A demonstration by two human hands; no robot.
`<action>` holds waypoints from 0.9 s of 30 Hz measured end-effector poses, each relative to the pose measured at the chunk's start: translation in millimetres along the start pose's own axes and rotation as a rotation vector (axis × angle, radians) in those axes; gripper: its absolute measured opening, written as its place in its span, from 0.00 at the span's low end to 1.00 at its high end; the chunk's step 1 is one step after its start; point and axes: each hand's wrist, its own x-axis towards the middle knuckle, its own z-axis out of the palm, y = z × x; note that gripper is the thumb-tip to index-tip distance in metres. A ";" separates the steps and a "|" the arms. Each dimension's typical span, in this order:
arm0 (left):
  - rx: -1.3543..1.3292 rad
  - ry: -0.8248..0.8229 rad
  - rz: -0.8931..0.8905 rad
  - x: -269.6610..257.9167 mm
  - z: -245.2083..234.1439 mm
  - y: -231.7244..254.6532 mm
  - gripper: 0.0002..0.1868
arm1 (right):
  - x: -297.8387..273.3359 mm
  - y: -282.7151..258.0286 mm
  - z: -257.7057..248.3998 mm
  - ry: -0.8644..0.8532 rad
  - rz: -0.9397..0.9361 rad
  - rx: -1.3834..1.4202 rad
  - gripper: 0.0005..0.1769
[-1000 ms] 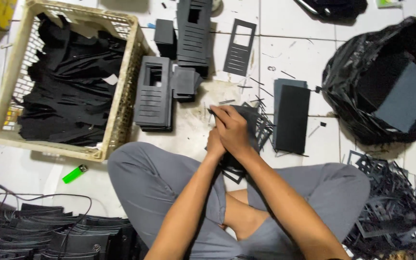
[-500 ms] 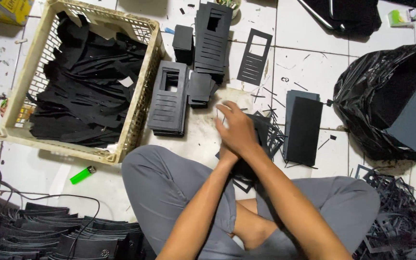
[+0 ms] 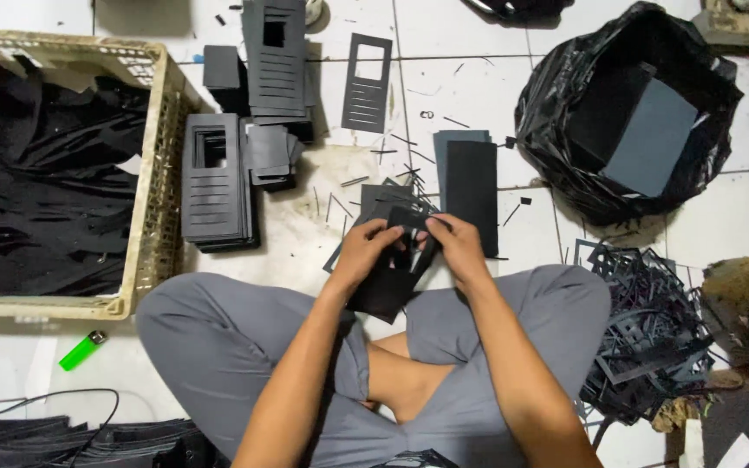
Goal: Removing waste material scraps from pre-cut leather or synthetic parts
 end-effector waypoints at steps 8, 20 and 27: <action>-0.067 0.097 -0.016 -3.7 9.7 0.3 0.11 | 14.7 27.1 14.4 -0.059 -0.064 0.027 0.11; -0.346 -0.047 -0.049 -17.5 3.4 7.3 0.11 | 2.9 -5.7 4.9 0.031 -0.365 -0.221 0.24; 0.105 0.110 0.124 -12.2 2.1 -3.6 0.22 | -7.0 2.8 6.3 -0.209 -0.270 -0.366 0.20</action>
